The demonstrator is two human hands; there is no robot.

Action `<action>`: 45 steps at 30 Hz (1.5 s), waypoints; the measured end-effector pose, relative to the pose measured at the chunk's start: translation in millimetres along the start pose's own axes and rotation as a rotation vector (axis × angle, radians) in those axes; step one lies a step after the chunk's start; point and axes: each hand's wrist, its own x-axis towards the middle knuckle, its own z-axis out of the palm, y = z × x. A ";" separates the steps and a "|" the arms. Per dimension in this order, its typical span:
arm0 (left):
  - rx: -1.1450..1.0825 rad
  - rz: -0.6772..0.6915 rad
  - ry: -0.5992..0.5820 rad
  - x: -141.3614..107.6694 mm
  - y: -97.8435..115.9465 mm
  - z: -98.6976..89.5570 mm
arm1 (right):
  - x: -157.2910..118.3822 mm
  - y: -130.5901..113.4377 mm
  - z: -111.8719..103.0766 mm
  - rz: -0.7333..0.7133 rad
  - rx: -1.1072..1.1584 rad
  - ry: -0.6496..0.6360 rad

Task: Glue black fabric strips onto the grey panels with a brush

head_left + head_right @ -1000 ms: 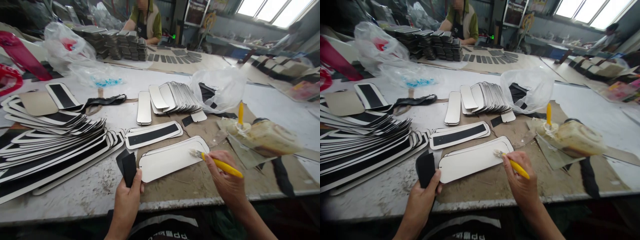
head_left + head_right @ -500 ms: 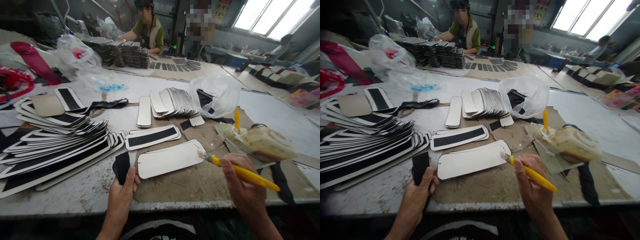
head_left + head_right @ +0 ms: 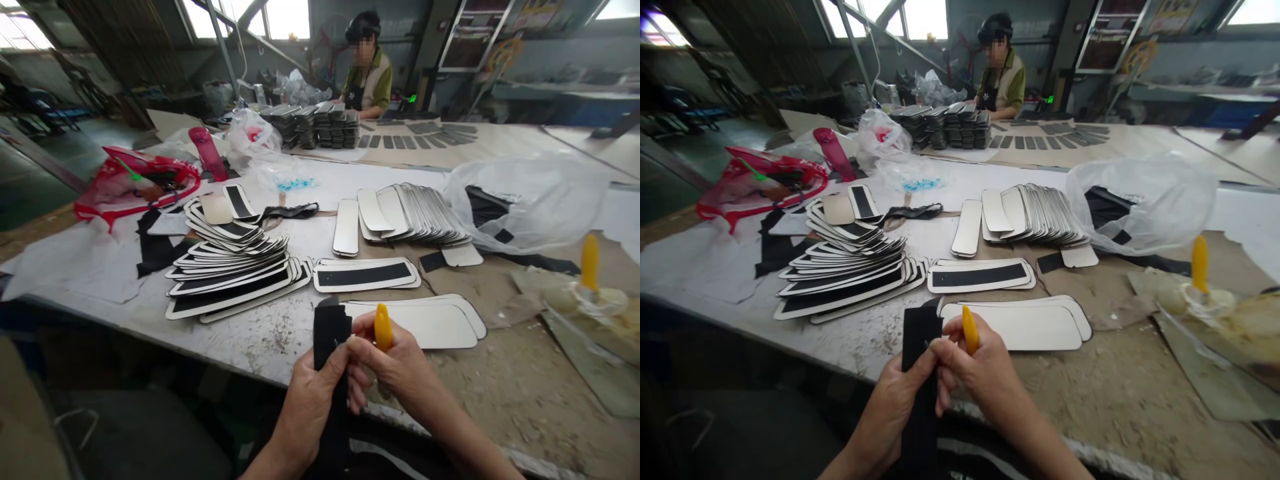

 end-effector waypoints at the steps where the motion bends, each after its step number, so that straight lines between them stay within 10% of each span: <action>1: -0.003 -0.006 -0.018 -0.9 -0.1 0.9 | 1.9 1.4 4.3 0.061 0.119 -0.057; 6: 0.016 -0.023 -0.049 -2.2 -0.6 -1.6 | -1.4 2.4 9.1 0.082 0.201 -0.040; 13: 0.031 -0.058 -0.017 -1.4 -5.7 -10.7 | 0.9 -1.3 1.4 -0.121 -0.173 0.347; 25: 0.188 -0.057 -0.092 -6.2 -4.8 -25.4 | 1.1 -15.2 -10.7 -0.138 -0.078 0.393; 45: 0.151 -0.032 0.207 -8.8 3.2 -68.4 | -33.0 -25.2 -40.1 -0.214 -0.176 0.189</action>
